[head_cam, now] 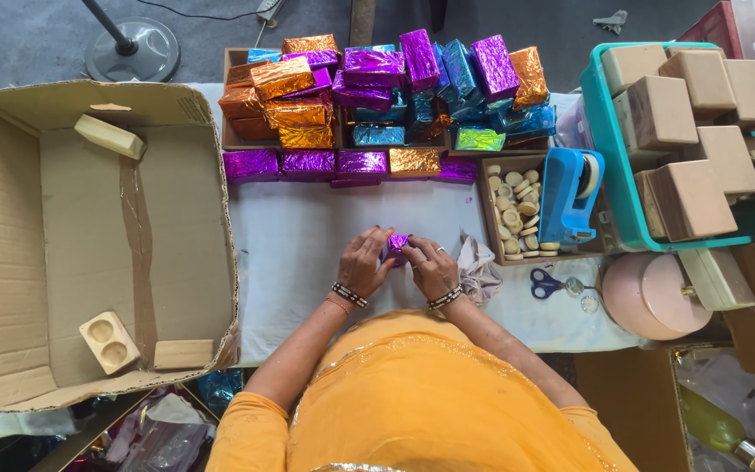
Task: The person wraps rectangular soap bars in shiny metallic foil, folds the edges, and secures them with tape. They then wipe the wrapped bars with a cloth and place them into a cardboard box.
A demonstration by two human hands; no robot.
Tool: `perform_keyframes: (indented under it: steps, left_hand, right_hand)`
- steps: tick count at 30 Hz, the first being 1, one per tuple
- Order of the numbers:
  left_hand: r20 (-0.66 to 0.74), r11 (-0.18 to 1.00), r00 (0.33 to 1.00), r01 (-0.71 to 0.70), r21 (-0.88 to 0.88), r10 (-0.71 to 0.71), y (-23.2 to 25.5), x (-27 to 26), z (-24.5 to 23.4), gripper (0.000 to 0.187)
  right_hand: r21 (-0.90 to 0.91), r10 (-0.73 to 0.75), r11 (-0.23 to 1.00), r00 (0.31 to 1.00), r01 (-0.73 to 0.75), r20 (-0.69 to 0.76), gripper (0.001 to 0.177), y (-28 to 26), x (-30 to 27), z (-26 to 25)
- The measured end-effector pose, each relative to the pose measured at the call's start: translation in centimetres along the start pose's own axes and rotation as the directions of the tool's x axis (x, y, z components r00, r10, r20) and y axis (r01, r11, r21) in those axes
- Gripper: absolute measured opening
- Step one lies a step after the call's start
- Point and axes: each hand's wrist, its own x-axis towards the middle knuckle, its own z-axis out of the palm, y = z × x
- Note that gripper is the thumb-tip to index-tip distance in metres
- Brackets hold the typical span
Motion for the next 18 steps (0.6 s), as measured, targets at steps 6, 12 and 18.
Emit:
perform_keyframes:
  steps: [6,12,18]
  left_hand:
    - [-0.015,0.994,0.999,0.035,0.101,-0.033,-1.3,-1.3,1.5,0.047]
    - [-0.039,0.984,0.993,-0.103,0.147,0.11,-1.7,-1.7,3.4,0.027]
    - [-0.085,0.991,0.993,-0.068,0.114,0.078,-0.6,-0.7,2.3,0.019]
  right_hand:
    - [-0.008,-0.002,1.0,1.0,0.002,0.012,0.035,0.3,-0.2,0.3]
    - [-0.018,-0.049,0.999,0.999,0.05,0.01,0.044,0.6,-0.4,0.5]
    - [-0.017,-0.1,0.995,0.995,0.1,-0.018,0.048,0.7,-1.1,0.6]
